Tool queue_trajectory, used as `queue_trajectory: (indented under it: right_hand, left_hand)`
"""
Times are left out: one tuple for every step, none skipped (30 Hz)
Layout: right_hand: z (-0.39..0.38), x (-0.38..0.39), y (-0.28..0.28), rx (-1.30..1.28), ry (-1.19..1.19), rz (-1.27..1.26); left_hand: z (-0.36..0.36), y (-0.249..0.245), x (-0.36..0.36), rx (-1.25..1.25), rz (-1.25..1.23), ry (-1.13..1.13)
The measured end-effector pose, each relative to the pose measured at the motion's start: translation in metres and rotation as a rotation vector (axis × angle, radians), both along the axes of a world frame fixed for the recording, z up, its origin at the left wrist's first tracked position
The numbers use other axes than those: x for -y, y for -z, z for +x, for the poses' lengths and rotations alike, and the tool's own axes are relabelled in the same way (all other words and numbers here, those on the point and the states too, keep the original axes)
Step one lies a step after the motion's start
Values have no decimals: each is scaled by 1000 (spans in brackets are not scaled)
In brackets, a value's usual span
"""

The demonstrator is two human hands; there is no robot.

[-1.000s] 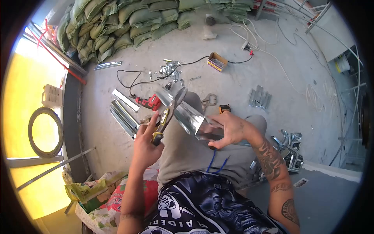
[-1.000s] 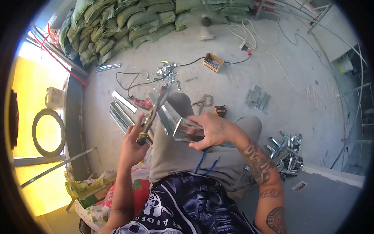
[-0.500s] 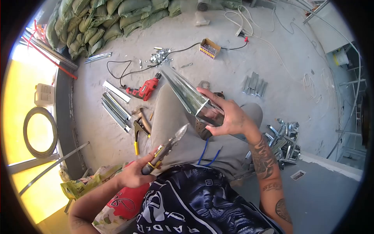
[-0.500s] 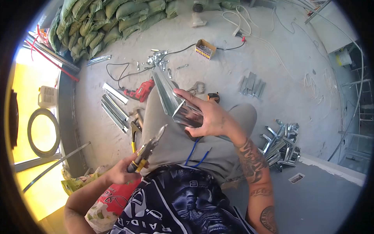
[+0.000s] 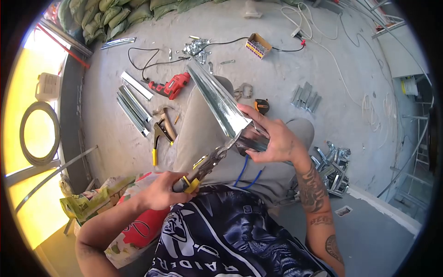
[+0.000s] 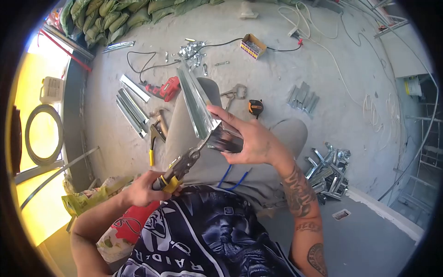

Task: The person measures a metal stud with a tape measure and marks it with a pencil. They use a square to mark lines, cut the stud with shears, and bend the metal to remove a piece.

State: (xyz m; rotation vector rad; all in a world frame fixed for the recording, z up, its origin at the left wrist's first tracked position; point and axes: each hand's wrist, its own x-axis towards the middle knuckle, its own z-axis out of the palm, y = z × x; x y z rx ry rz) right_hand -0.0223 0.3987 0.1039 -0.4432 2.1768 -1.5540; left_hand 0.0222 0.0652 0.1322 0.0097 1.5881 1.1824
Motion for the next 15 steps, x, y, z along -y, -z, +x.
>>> queue_trajectory:
  right_hand:
    - [-2,1,0,8,-18,14]
    - [-2,2,0,0,-19,47]
    - [-3,2,0,-7,-21,79]
    - [-3,2,2,-2,-35,86]
    - [-3,1,5,-68,-41,72]
    - [-4,1,6,-136,-47,56]
    - [-4,1,6,-132,-59,62]
    - [-4,2,6,-122,-41,49]
    - [-4,2,6,-113,-22,36]
    - [-4,3,7,-108,-30,40]
    - [-3,3,8,-99,-13,24]
    - [-3,3,9,-90,6,8]
    - [-4,3,9,-88,1,10]
    - [-4,2,8,-58,4,23]
    - [-4,2,7,-27,7,36]
  left_hand:
    - [2,3,1,8,14,-18]
    - [1,4,3,-52,4,28]
    - [0,5,3,-111,-7,72]
    - [-1,4,3,-105,0,58]
    - [-2,3,3,-114,-17,83]
    - [-3,2,3,-124,-34,107]
    - [-3,2,3,-120,-27,95]
    - [-3,2,3,-132,-21,97]
    - [-2,3,3,-145,-17,99]
    - [0,5,3,-141,-12,91]
    - [1,7,4,-156,10,78]
    - [1,8,5,-172,31,65]
    - [1,7,4,-170,34,60]
    - [-1,5,2,-176,-21,78]
    - [-3,2,1,-182,-75,97]
